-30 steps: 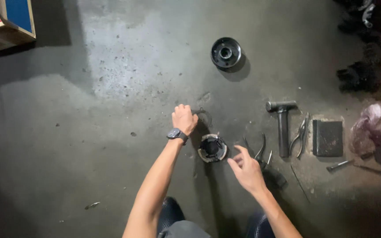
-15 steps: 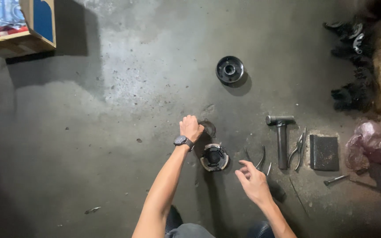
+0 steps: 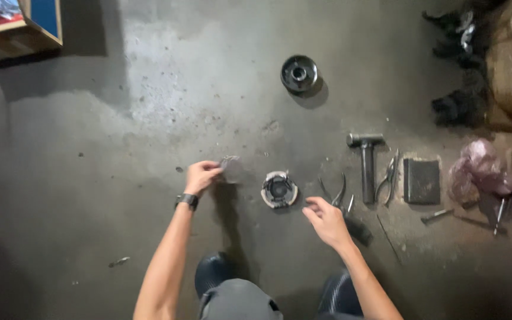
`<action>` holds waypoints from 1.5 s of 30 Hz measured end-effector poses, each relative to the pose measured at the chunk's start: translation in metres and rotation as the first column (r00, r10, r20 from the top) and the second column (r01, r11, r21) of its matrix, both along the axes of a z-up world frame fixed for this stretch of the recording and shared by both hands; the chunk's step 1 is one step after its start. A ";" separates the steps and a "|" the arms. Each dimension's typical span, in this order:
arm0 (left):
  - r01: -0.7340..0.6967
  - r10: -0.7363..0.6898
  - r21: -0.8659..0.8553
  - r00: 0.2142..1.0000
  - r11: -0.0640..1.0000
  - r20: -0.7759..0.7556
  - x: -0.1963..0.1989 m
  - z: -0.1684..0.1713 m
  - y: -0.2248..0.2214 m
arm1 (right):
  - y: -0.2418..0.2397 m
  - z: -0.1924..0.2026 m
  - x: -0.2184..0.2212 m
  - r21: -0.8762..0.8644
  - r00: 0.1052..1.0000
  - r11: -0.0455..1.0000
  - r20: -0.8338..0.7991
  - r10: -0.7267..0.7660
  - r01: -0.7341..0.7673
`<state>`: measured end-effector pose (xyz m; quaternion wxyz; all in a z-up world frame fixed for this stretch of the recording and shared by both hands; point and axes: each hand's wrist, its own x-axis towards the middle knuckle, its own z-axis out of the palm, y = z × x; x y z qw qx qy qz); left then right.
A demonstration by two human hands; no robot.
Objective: The person assembles a drum brake assembly on the floor by attaching brake shoes to a backing plate, inserting springs, and securing components with a hammer and pliers. The person uses a hammer to tap parts into place and pliers to adjust springs, finishing with a final check of the assembled unit.
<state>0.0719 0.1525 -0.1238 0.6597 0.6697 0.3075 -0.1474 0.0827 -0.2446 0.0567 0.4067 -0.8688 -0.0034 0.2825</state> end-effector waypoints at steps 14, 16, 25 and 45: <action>-0.158 0.178 -0.545 0.984 0.823 -0.017 -0.049 0.032 -0.146 | 0.027 -0.069 -0.008 0.385 0.909 0.893 -0.413 -0.060 0.234; -0.141 0.144 -0.565 0.989 0.813 -0.039 -0.054 0.028 -0.160 | 0.021 -0.074 -0.008 0.396 0.892 0.853 -0.424 -0.159 0.340; -0.120 0.081 -0.644 0.993 0.756 -0.090 -0.039 0.065 -0.142 | 0.015 -0.077 -0.006 0.351 0.899 0.890 -0.420 -0.128 0.291; 0.111 -0.161 0.375 0.982 0.920 0.103 -0.015 0.040 -0.153 | 0.027 -0.114 0.027 0.257 0.883 0.916 -0.436 -0.175 0.308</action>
